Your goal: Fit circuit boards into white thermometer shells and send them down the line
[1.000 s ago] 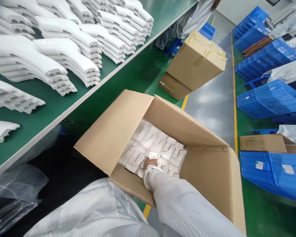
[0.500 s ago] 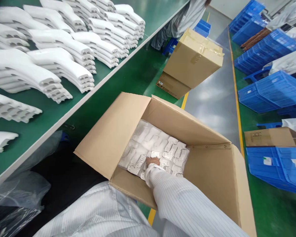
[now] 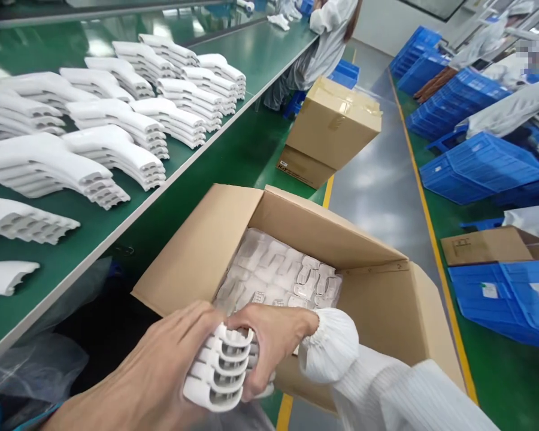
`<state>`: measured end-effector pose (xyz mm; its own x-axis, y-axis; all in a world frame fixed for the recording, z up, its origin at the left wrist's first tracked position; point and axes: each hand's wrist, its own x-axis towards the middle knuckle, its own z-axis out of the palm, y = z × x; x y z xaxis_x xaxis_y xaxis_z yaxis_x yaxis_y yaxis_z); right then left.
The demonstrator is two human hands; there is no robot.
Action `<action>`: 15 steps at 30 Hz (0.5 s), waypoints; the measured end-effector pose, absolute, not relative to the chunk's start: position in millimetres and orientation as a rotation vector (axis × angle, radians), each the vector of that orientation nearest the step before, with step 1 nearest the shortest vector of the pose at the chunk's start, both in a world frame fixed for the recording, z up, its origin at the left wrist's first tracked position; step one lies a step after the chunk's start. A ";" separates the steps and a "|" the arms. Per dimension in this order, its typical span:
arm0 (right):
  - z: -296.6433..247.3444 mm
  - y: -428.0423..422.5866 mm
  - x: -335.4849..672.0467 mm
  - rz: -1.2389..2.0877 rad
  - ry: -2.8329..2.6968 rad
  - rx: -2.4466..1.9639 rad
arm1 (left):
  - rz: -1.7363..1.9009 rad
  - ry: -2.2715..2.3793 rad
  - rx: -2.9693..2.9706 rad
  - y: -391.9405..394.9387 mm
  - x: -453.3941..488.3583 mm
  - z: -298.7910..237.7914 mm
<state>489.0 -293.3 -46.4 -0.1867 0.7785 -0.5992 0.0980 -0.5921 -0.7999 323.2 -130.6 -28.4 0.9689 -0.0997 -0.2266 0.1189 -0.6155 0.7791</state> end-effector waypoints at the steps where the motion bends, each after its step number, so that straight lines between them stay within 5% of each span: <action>1: -41.3 -294.4 490.0 1.776 -1.044 -1.594 | -0.346 0.123 2.176 -132.5 325.8 -27.0; 8: -80.5 -313.8 467.3 0.337 -1.253 -2.192 | -0.429 0.884 1.981 -158.7 368.0 -27.9; 15: -138.3 -316.4 513.4 0.370 -0.775 -2.691 | 0.165 0.562 2.286 -127.7 321.9 -24.7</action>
<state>513.4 -316.4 -138.3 0.8195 0.5509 -0.1579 0.4691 -0.8032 -0.3672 321.9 -127.7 -24.7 0.8946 0.4439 -0.0522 0.3453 -0.6124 0.7111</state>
